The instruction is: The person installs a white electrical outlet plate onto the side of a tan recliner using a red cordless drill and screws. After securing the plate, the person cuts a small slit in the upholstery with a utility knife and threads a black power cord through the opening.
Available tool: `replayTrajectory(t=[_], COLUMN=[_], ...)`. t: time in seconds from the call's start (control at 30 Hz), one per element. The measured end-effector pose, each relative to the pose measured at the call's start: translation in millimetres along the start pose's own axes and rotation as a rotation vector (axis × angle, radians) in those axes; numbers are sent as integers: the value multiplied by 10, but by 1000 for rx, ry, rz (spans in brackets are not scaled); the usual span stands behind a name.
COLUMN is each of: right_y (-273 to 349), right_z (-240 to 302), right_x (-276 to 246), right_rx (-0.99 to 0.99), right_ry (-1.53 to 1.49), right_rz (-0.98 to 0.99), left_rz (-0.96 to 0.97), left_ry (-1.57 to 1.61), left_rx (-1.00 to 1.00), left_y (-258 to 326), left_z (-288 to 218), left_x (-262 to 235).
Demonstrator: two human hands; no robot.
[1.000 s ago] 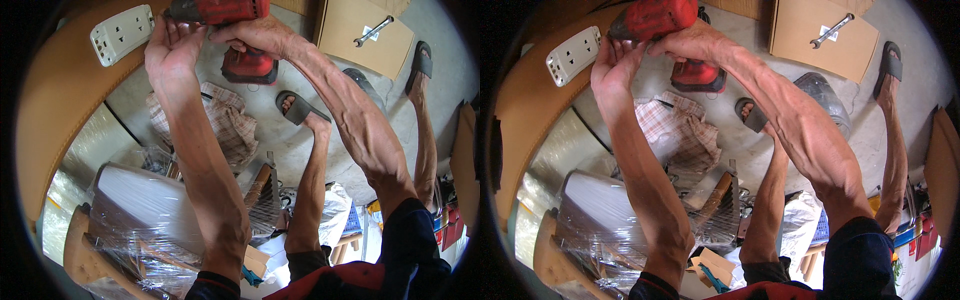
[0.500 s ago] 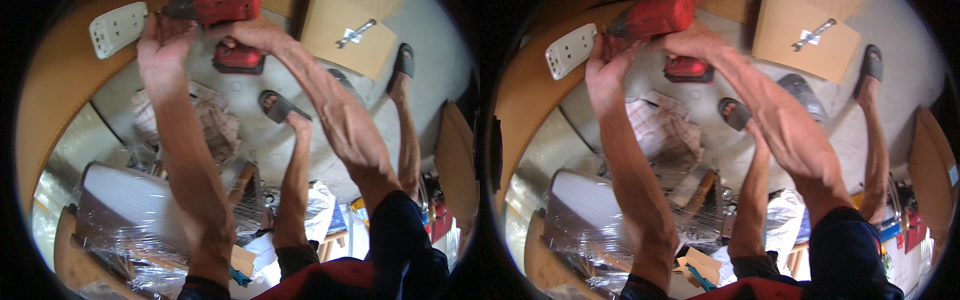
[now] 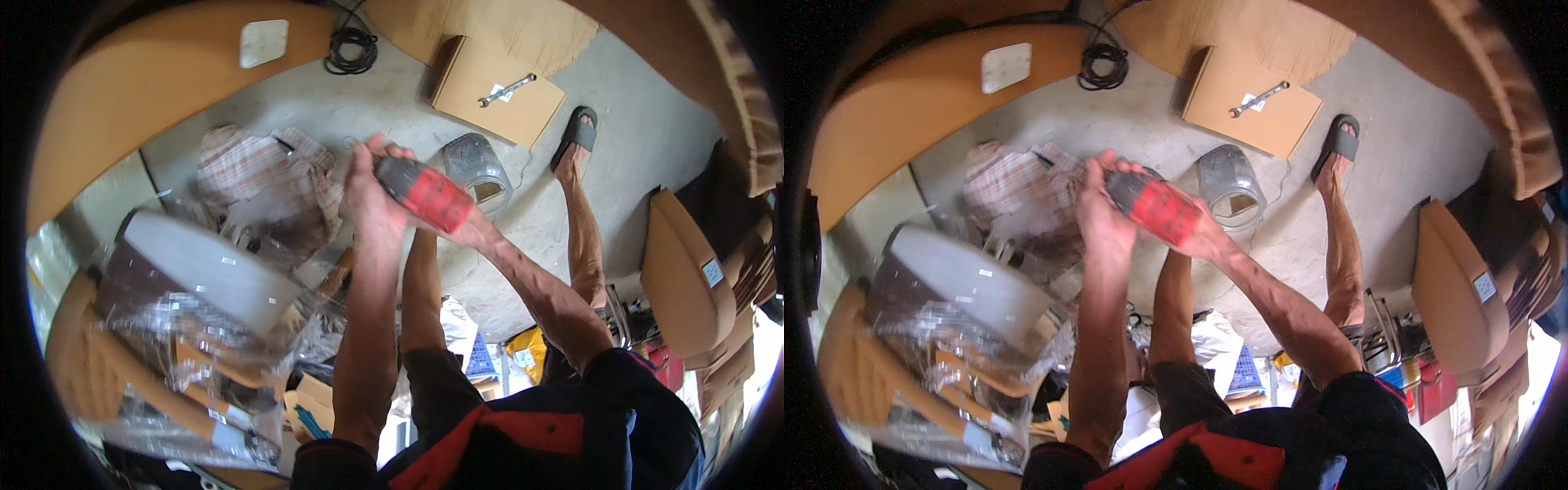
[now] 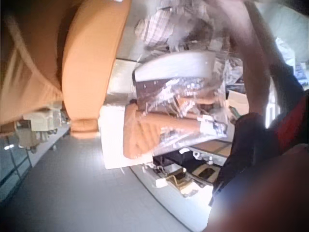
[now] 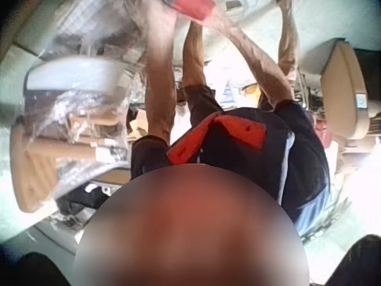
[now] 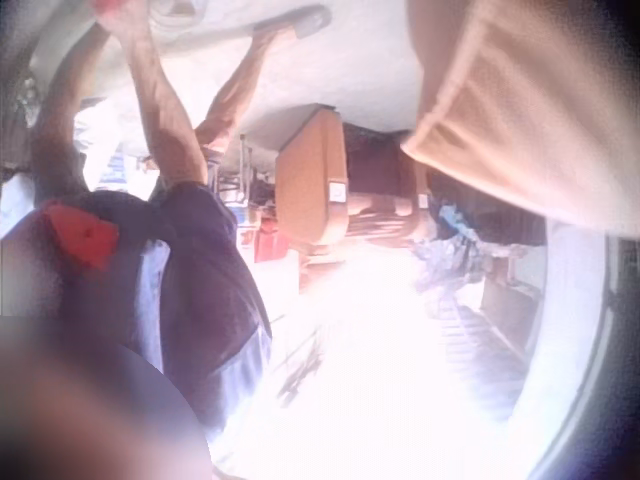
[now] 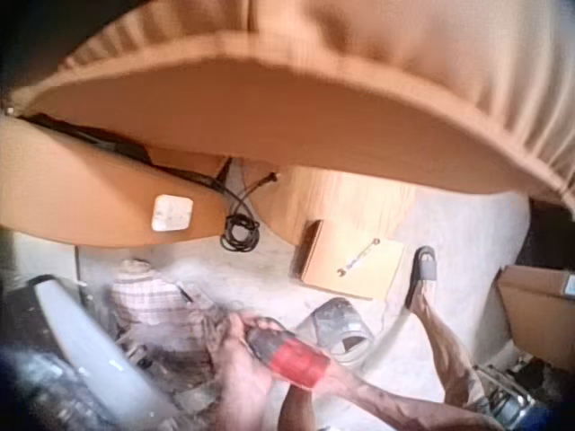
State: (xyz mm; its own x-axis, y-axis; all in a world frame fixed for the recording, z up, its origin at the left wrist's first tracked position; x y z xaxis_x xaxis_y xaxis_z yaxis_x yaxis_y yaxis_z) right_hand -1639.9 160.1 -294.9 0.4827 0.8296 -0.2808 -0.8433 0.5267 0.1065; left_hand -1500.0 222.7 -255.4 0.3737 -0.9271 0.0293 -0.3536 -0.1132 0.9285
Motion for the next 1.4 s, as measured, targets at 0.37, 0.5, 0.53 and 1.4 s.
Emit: replayTrajectory(t=[0.37, 0.5, 0.53, 1.4], right_y=[812, 825, 814, -1203], right_z=[1563, 2001, 2102, 3769], right_x=[-2957, -3860, -4089, -8417], right_rx=[502, 466, 524, 921], right_ry=[-121, 249, 317, 833], right_rz=[77, 160, 148, -633], left_rz=[31, 93, 165, -423], left_ry=[-266, -306, -303, -1530], left_rx=[213, 329, 285, 1737], left_y=[2390, 3275, 3479, 2235], left_z=[1431, 1965, 2063, -526], left_x=[488, 1007, 1201, 2683])
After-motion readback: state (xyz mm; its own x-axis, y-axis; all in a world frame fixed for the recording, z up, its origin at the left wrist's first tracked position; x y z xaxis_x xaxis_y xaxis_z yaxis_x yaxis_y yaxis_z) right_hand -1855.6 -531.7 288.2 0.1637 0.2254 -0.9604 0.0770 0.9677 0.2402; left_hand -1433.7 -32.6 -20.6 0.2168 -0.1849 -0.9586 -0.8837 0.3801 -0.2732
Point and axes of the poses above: each hand's wrist, its own y-axis away from the middle knuckle, its own x-axis out of the palm, z = x × y, the point moved 1 cm from there along -y, towards the middle knuckle, and after that the axes turned 15 degrees about -z, right-handed, at the moved point
